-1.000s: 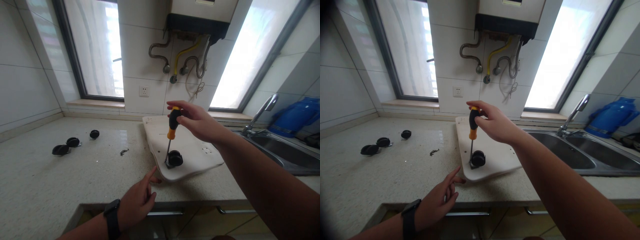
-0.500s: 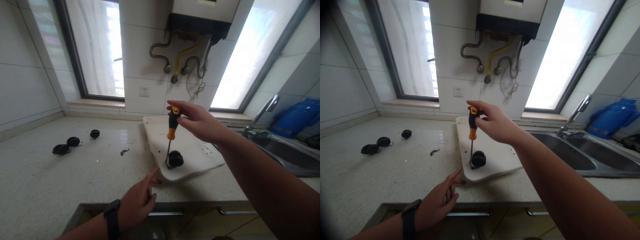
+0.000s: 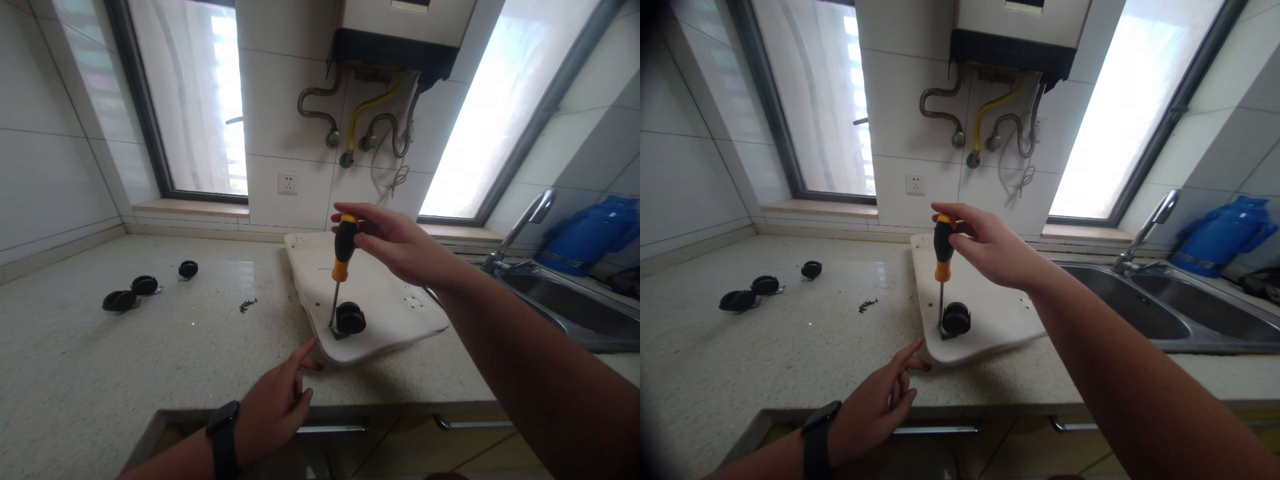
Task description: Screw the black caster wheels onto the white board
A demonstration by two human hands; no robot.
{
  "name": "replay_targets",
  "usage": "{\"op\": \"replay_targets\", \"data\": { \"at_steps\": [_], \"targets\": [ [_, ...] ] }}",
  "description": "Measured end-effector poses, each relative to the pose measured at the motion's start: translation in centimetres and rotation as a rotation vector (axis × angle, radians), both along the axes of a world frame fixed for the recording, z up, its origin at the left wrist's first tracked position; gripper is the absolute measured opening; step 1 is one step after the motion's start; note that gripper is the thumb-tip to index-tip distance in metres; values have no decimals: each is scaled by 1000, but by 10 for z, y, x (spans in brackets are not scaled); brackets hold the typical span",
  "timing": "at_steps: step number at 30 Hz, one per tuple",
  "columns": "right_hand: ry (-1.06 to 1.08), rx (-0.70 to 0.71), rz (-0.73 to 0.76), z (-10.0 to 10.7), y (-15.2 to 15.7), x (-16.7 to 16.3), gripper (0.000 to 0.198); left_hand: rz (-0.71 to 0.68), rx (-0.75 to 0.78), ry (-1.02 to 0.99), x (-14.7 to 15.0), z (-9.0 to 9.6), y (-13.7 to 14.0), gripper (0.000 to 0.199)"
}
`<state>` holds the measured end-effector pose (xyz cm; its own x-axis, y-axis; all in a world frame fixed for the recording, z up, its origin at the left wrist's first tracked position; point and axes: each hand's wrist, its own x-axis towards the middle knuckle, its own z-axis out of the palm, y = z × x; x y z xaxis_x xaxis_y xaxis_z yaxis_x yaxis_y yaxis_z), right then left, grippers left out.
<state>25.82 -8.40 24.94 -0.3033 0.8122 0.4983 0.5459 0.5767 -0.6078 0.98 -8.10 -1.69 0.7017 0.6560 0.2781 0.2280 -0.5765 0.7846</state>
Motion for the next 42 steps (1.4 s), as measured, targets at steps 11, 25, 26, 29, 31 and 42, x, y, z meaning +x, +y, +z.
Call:
{"op": "replay_targets", "data": {
  "at_steps": [11,25,26,29,31,42],
  "targets": [
    [-104,138,-205,0,-3,-8,40,5,-6,26,1,0,-1,77],
    [-58,106,-247,-2,-3,-11,44,-5,15,31,1,4,-2,77],
    [-69,110,-272,-2,-4,-13,43,-4,17,31,1,4,-2,77],
    [-56,76,-251,-1,-5,-16,38,-4,22,18,1,0,-1,78],
    [-4,29,-145,0,-4,-16,39,-8,21,5,1,-2,0,78],
    [50,80,-288,-2,0,-12,47,-33,15,-1,1,2,-1,82]
  ]
}}
